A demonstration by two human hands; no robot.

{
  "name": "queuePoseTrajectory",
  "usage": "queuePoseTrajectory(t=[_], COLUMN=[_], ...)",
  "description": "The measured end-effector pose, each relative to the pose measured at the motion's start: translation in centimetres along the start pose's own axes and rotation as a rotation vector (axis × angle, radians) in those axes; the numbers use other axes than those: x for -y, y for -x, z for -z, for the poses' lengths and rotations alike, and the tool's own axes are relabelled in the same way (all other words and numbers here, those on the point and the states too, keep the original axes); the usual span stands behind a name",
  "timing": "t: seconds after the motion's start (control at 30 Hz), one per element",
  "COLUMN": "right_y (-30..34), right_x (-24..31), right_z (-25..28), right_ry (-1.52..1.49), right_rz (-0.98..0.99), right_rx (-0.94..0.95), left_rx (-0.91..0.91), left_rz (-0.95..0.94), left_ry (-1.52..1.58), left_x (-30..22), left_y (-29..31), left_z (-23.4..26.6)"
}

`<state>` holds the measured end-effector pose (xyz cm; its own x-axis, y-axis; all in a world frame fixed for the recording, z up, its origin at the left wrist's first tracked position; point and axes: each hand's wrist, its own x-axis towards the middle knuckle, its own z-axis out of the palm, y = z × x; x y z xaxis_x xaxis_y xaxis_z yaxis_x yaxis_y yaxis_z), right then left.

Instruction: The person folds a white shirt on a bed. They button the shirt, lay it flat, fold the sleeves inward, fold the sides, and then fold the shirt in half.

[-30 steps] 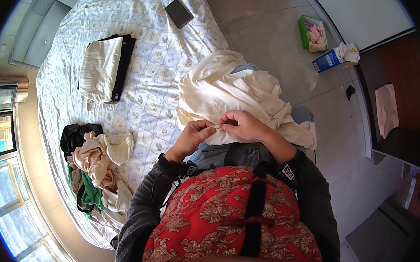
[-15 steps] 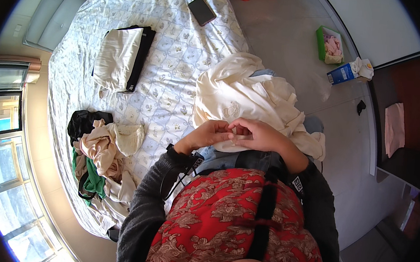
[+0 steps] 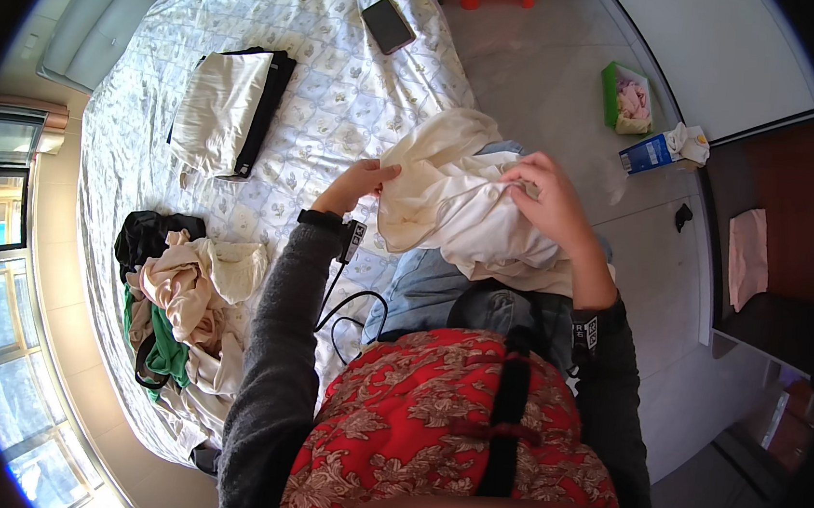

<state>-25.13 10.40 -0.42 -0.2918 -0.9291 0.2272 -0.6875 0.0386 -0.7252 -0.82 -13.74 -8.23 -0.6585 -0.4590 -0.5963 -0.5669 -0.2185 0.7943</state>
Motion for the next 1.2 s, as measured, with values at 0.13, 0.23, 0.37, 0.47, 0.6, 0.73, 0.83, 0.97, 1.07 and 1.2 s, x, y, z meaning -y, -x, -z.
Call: queuePoseTrajectory(t=[0.13, 0.23, 0.37, 0.47, 0.6, 0.73, 0.83, 0.97, 1.07, 1.2], right_y=[0.5, 2.0, 2.7, 1.6, -1.1, -5.5, -5.9, -2.5, 0.4, 2.4], right_x=[1.8, 4.8, 7.4, 6.6, 4.3, 4.9, 7.6, 10.8, 10.8, 9.0], right_z=[-1.2, -1.2, -1.5, -0.9, 2.7, 6.7, 6.8, 4.3, 2.1, -3.0], right_ry=[0.105, -0.464, -0.868, -0.406, -0.435, -0.498, -0.496, 0.062, 0.192, 0.156], right_rz=[-0.107, -0.113, -0.223, -0.254, -0.176, -0.052, 0.264, 0.321, 0.739, 0.456], right_rx=[-0.238, 0.237, 0.714, 0.575, 0.194, -0.334, -0.581, -0.697, -0.736, -0.060], left_rx=[0.104, 0.116, 0.327, 0.315, 0.413, 0.317, 0.106, 0.071, -0.021, 0.003], left_rz=[-0.206, -0.339, -0.576, -0.876, -1.135, -1.333, -1.423, -1.406, -1.314, -1.165], left_ry=[0.398, 0.519, 0.920, 0.692, 0.546, 0.400, 0.434, 0.418, 0.406, 0.467], left_x=[-6.2, -11.4, -18.1, -22.4, -27.7, -32.0, -34.1, -33.7, -30.9, -24.5], left_y=[3.1, 5.4, 8.8, 11.4, 16.2, 20.9, 23.6, 25.6, 25.3, 24.3], left_z=[2.0, 1.8, 1.7, 0.8, 0.8, -1.0, -2.9, -4.1, -4.7, -4.5])
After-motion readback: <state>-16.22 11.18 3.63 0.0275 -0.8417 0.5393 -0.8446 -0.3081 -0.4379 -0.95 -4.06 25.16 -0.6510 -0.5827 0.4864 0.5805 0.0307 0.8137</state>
